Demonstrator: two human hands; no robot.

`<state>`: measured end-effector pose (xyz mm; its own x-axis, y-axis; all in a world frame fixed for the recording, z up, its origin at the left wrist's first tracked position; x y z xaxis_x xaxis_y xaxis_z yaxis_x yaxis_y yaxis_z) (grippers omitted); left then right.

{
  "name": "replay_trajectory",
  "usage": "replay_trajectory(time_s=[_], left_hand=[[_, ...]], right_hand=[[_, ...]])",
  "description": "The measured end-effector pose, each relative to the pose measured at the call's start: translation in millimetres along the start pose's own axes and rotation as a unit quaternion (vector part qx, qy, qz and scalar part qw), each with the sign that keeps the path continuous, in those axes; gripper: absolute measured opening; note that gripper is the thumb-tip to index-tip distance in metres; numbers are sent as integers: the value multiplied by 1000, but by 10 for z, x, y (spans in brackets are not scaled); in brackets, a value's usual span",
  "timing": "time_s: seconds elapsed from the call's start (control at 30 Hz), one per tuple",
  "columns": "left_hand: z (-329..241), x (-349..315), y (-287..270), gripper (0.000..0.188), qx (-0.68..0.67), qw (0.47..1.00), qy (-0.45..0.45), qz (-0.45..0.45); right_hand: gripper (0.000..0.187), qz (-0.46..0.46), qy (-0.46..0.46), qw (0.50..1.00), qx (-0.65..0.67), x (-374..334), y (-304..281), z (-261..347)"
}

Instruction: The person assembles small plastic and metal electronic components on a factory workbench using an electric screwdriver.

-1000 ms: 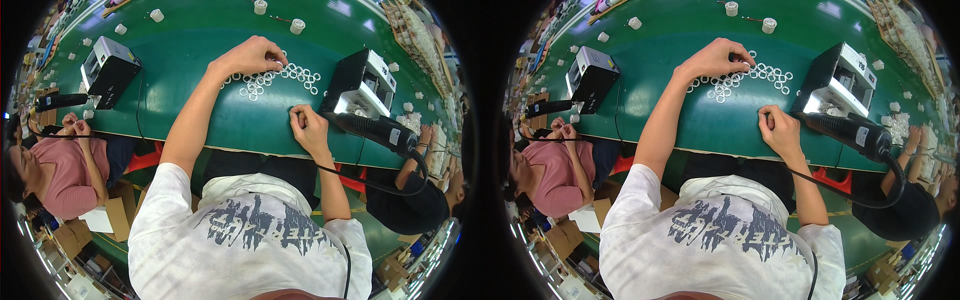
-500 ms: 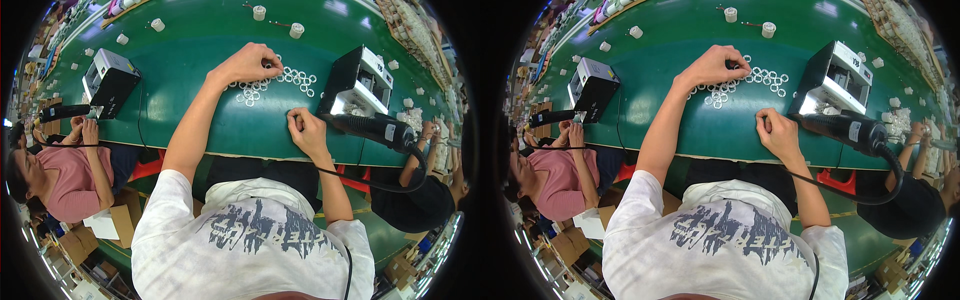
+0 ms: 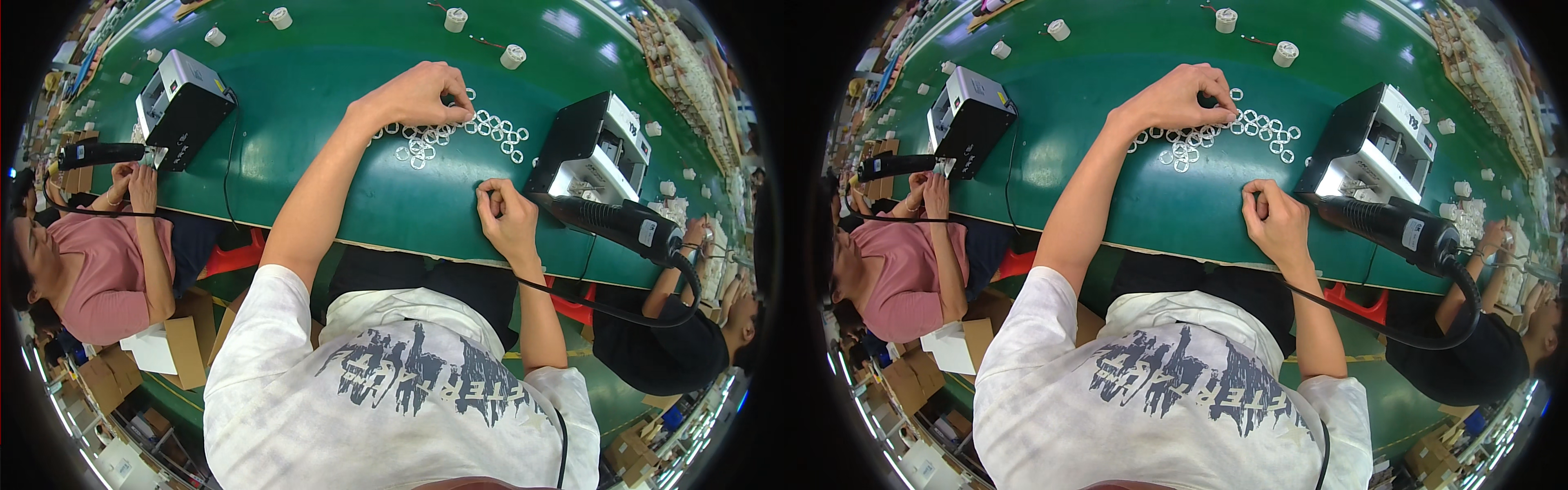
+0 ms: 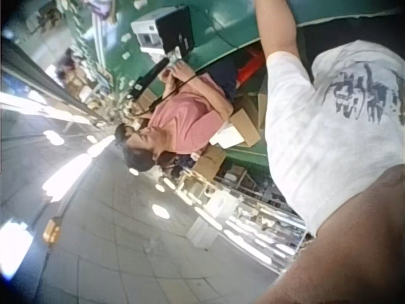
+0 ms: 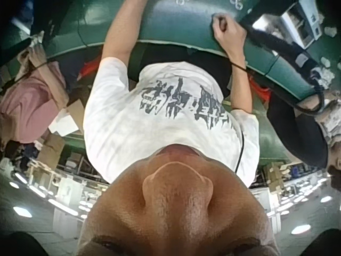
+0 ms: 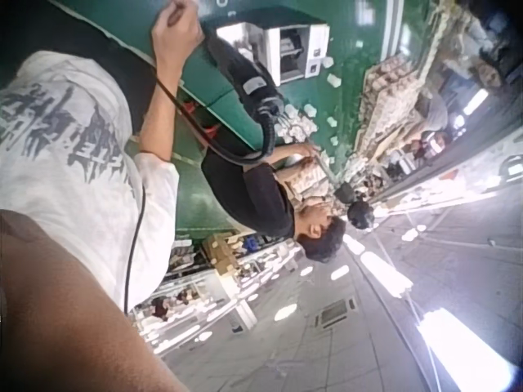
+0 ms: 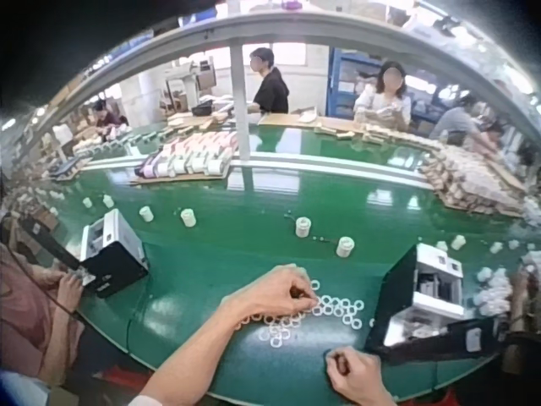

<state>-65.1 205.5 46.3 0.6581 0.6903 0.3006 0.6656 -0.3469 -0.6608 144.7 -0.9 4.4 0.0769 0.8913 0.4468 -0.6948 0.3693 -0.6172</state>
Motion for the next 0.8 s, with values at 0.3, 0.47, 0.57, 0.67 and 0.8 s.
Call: replay_trajectory(time_s=[0.3, 0.47, 0.57, 0.67, 0.8], left_hand=[[-263, -341, -387, 21, 21, 972, 65, -223], [-758, -1695, -63, 19, 85, 892, 136, -422], [-871, -2869, 447, 19, 77, 881, 11, -467], [-560, -4331, 1215, 10, 62, 818, -326, -469], [-466, -6265, 2356, 19, 22, 512, -646, -566]], right_hand=[[10, 17, 18, 1000, 8, -14, 12, 19], [7, 37, 67, 997, 9, -53, -5, -96], [7, 41, 70, 997, 12, -45, 12, -142], [9, 43, 67, 996, 31, -44, 28, -208], [11, 42, 65, 997, 17, -49, 13, -329]])
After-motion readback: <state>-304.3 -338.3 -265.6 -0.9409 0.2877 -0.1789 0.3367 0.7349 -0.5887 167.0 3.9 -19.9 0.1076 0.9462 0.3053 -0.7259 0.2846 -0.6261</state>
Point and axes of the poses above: each hand's wrist, its own x-axis towards the middle knuckle, its own y-axis out of the palm, z = x × y, the point moved 1 cm from there along x, towards the middle knuckle, and after that the axes turned 9 degrees about -z, right-handed, at the moved point
